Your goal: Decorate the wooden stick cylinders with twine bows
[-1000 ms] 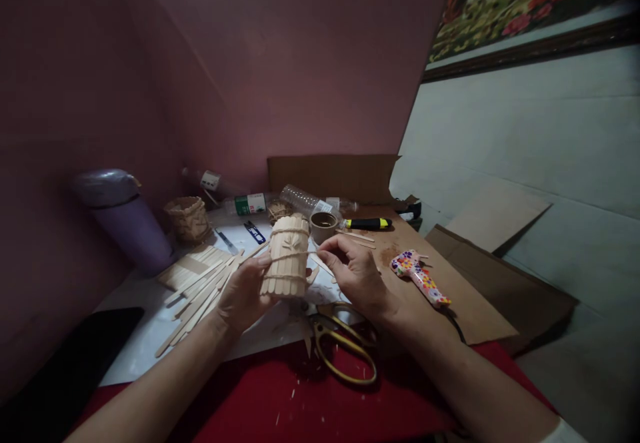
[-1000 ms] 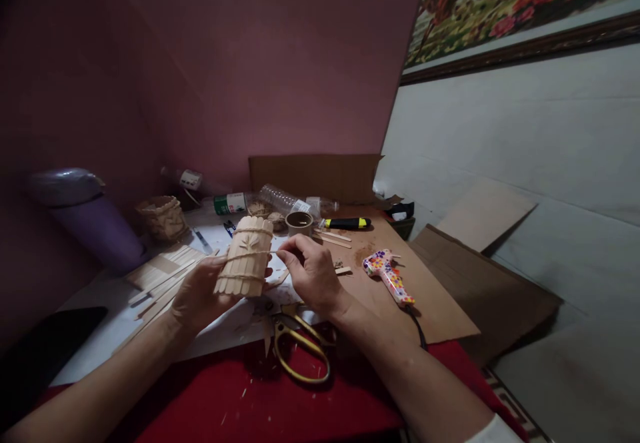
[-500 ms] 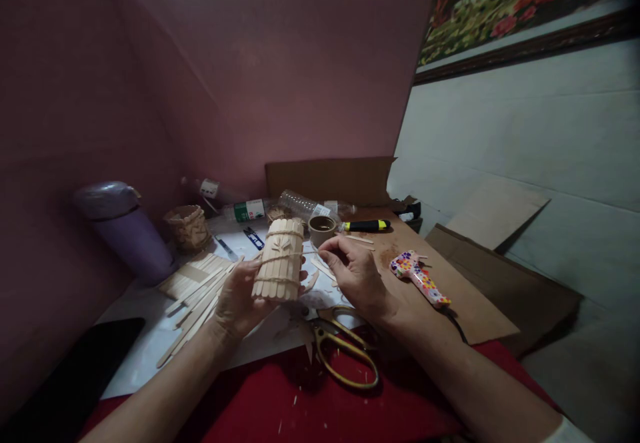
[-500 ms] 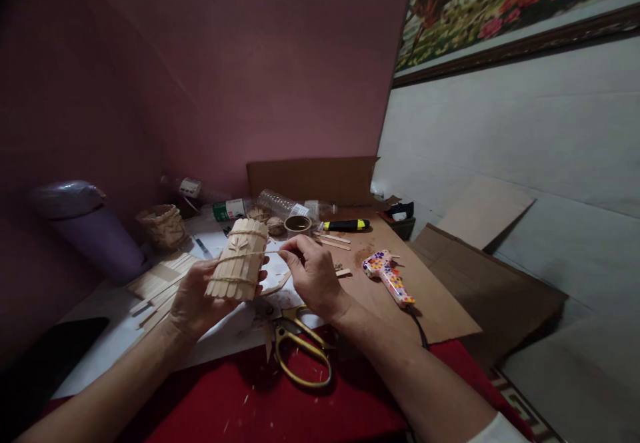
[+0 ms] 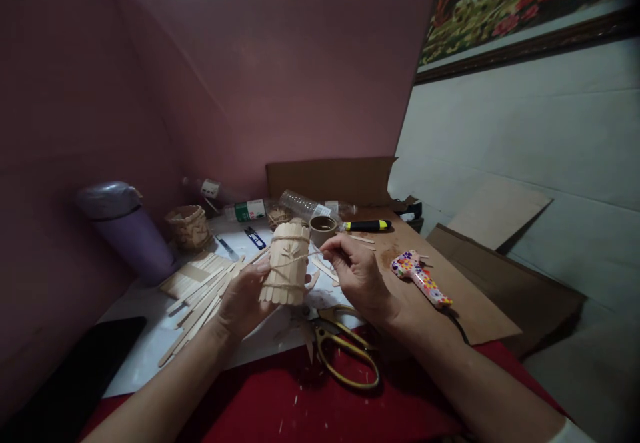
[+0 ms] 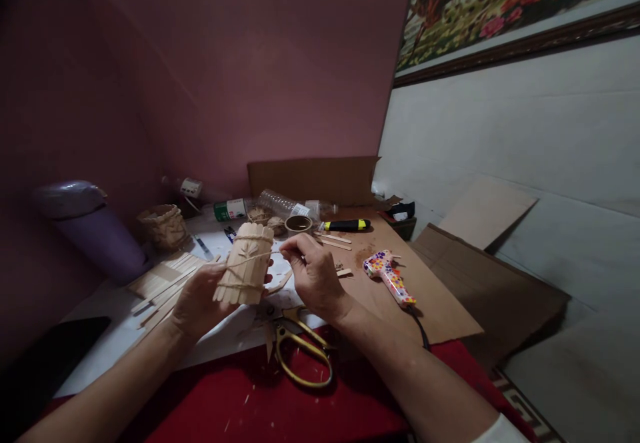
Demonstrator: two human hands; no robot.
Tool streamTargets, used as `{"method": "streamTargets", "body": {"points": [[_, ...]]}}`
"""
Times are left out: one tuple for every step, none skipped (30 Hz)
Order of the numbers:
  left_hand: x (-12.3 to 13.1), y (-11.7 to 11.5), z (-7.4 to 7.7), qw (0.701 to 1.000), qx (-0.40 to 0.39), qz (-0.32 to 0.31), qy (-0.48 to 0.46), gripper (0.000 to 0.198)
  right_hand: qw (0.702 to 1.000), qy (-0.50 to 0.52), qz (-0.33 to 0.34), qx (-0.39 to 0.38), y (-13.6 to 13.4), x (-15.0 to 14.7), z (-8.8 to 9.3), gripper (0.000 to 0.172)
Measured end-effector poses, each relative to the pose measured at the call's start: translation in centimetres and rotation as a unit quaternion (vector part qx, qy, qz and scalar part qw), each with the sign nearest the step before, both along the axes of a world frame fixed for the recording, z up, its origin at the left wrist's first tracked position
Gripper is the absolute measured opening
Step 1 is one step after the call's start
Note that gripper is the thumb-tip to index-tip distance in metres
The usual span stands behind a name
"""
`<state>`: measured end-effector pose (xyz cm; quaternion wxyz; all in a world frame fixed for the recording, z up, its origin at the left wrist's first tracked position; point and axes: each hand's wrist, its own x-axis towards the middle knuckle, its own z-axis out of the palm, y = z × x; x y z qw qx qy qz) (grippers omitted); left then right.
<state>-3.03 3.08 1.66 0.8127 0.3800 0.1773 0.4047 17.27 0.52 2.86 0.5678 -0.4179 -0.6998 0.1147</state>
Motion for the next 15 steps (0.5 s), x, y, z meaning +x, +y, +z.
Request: {"method": "streamTargets", "body": {"points": [[0.16, -0.17, 0.13, 1.000, 0.008, 0.002, 0.010, 0.062, 1.000, -0.001, 0.002, 0.002, -0.02, -0.01, 0.01, 0.012], [0.33, -0.32, 0.23, 1.000, 0.016, 0.005, 0.020, 0.059, 1.000, -0.002, 0.005, 0.004, -0.03, -0.02, 0.00, 0.013], [0.48, -0.46, 0.30, 0.999, 0.023, 0.008, 0.029, 0.056, 1.000, -0.004, 0.009, 0.007, -0.05, -0.02, -0.01, 0.012], [0.60, -0.55, 0.32, 0.999, 0.029, 0.014, 0.038, 0.053, 1.000, -0.007, 0.014, 0.012, -0.06, -0.02, -0.02, 0.012], [0.70, -0.61, 0.29, 0.998, 0.034, 0.020, 0.045, 0.050, 1.000, -0.010, 0.018, 0.018, -0.07, -0.02, -0.04, 0.012], [0.76, -0.62, 0.22, 0.998, 0.039, 0.027, 0.051, 0.049, 0.999, -0.013, 0.023, 0.026, -0.10, -0.04, -0.04, 0.011], [0.79, -0.59, 0.12, 0.997, 0.042, 0.034, 0.055, 0.047, 0.999, -0.018, 0.028, 0.034, -0.13, -0.06, -0.05, 0.011], [0.79, -0.52, 0.00, 0.997, 0.046, 0.039, 0.057, 0.046, 0.998, -0.022, 0.031, 0.040, -0.18, -0.10, -0.06, 0.011], [0.78, -0.44, -0.12, 0.996, 0.049, 0.042, 0.055, 0.044, 0.998, -0.024, 0.034, 0.044, -0.24, -0.15, -0.07, 0.011], [0.76, -0.36, -0.22, 0.996, 0.051, 0.044, 0.054, 0.043, 0.998, -0.025, 0.035, 0.046, -0.30, -0.21, -0.09, 0.011], [0.75, -0.29, -0.30, 0.996, 0.055, 0.047, 0.054, 0.041, 0.998, -0.025, 0.035, 0.044, -0.37, -0.28, -0.13, 0.010], [0.75, -0.24, -0.34, 0.995, 0.059, 0.050, 0.056, 0.040, 0.998, -0.024, 0.033, 0.040, -0.42, -0.35, -0.19, 0.009], [0.76, -0.22, -0.34, 0.995, 0.064, 0.054, 0.060, 0.039, 0.999, -0.021, 0.031, 0.035, -0.47, -0.42, -0.26, 0.009], [0.78, -0.23, -0.32, 0.994, 0.067, 0.059, 0.066, 0.039, 0.999, -0.018, 0.030, 0.031, -0.50, -0.48, -0.35, 0.008], [0.80, -0.25, -0.29, 0.993, 0.069, 0.063, 0.072, 0.040, 0.999, -0.017, 0.029, 0.027, -0.51, -0.52, -0.44, 0.008]]}}
